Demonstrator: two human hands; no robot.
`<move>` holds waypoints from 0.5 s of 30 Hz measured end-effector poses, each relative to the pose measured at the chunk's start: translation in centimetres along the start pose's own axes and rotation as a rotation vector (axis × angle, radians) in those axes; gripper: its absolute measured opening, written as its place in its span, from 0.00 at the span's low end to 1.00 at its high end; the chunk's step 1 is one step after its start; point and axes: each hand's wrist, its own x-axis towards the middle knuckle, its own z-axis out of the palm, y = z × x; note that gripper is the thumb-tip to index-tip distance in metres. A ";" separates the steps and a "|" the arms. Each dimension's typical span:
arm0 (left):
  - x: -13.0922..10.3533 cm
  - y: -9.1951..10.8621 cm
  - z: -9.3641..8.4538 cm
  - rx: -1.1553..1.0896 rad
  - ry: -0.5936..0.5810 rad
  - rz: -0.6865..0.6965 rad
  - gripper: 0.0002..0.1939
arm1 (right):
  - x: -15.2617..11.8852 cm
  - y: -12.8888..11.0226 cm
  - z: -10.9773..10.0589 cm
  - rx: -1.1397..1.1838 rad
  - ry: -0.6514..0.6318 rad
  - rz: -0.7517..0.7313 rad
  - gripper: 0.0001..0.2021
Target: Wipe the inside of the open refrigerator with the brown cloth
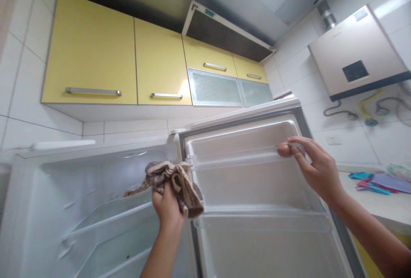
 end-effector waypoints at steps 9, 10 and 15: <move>-10.1 -3.2 11.0 -0.364 -0.065 -0.411 0.14 | 0.1 -0.4 -0.5 0.029 -0.042 0.071 0.18; -11.4 -3.0 12.0 -0.411 -0.100 -0.466 0.14 | 0.1 -0.4 -0.6 0.032 -0.048 0.083 0.19; -17.3 -1.1 15.1 -0.562 -0.300 -0.798 0.14 | 0.5 0.1 -1.6 0.103 -0.138 0.199 0.24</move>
